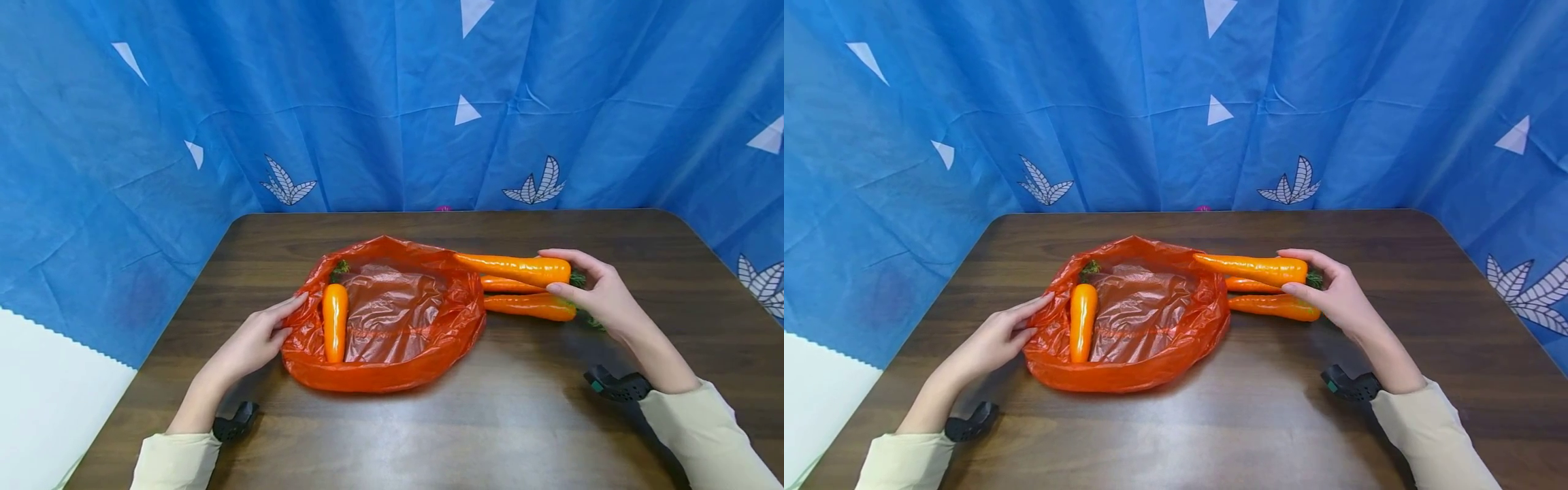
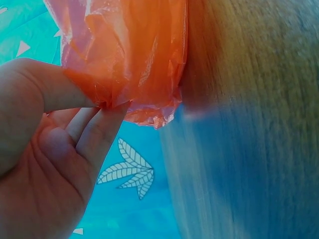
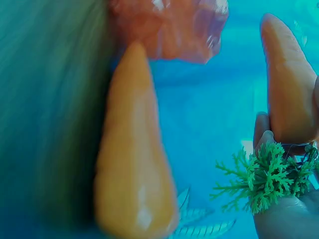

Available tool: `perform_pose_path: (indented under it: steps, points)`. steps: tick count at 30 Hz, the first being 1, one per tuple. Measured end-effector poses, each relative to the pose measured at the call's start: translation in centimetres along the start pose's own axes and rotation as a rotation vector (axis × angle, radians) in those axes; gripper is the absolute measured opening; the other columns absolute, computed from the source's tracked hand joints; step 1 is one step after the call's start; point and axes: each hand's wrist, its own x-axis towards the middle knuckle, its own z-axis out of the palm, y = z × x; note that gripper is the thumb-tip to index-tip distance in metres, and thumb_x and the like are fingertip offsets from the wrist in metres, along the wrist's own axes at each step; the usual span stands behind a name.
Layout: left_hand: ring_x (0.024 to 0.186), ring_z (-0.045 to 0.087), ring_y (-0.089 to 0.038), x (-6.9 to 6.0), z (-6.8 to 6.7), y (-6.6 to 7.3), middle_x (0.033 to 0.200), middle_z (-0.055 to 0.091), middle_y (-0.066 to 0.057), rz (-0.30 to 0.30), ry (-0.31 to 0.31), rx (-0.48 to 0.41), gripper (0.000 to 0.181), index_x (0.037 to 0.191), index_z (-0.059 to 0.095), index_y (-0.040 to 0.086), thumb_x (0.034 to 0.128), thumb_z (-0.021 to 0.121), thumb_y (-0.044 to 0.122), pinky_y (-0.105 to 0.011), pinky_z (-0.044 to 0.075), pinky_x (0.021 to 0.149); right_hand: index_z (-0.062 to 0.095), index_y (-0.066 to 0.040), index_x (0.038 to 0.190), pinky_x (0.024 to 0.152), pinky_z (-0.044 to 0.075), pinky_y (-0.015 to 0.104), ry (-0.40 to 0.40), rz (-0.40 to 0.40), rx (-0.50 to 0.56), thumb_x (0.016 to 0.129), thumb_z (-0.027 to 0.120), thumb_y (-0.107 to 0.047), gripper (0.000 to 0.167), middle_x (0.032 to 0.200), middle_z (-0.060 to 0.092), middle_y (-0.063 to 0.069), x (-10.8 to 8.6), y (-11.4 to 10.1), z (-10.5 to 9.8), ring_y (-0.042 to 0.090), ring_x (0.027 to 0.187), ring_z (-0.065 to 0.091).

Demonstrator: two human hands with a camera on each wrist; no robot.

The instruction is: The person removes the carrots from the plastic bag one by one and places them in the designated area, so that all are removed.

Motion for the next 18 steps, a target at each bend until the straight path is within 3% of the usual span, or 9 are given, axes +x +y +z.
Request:
perform_pose_path:
  steps: [9,18]
  points:
    - [0.120,0.046,-0.038,0.1,0.1,-0.1,0.138,0.041,-0.023,0.002,0.007,0.016,0.064,0.141,0.040,0.002,0.0828,0.063,-0.011,-0.046,0.045,0.089,0.050,-0.012,0.135,0.071,0.048,0.013,0.030,0.038,-0.071,0.091,0.059,-0.002,0.046,0.122,0.047,-0.009,-3.0,2.9,-2.2,0.011,0.094,0.046]
    - [0.119,0.046,-0.038,0.0,0.1,-0.1,0.138,0.042,-0.023,0.002,0.006,0.009,0.064,0.141,0.040,0.001,0.0820,0.063,-0.011,-0.047,0.044,0.089,0.050,-0.012,0.134,0.069,0.047,0.014,0.032,0.083,-0.154,0.092,0.060,-0.009,0.043,0.119,0.048,-0.013,-4.6,3.6,-2.6,0.011,0.093,0.045]
